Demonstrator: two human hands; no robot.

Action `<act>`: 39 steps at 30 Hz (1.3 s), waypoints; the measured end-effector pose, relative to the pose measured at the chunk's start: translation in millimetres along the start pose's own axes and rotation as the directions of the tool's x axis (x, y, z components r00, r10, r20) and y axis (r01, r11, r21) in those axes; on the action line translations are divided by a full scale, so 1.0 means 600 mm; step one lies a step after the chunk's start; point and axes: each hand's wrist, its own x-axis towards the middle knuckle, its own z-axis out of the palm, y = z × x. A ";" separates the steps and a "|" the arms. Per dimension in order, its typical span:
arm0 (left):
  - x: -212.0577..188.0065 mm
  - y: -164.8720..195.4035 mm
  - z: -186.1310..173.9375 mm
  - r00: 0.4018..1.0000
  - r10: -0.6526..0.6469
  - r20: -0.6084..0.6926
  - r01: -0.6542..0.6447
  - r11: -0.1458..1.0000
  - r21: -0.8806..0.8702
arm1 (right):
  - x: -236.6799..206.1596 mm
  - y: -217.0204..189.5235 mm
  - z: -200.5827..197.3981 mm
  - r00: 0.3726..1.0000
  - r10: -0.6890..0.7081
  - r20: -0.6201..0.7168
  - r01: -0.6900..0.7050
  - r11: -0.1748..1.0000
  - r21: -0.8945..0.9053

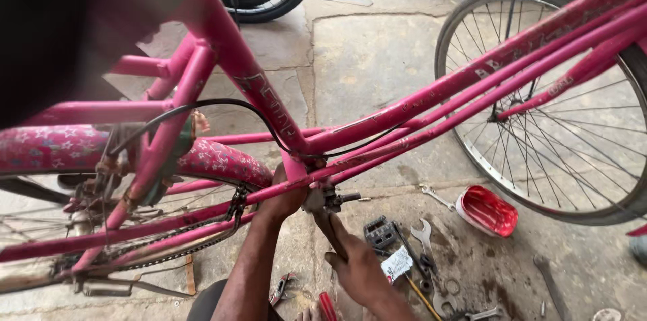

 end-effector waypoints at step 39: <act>0.006 -0.071 0.024 0.998 0.057 0.001 -0.057 0.998 -0.024 | -0.029 0.200 0.043 0.632 0.643 0.432 -0.438 -0.163 0.884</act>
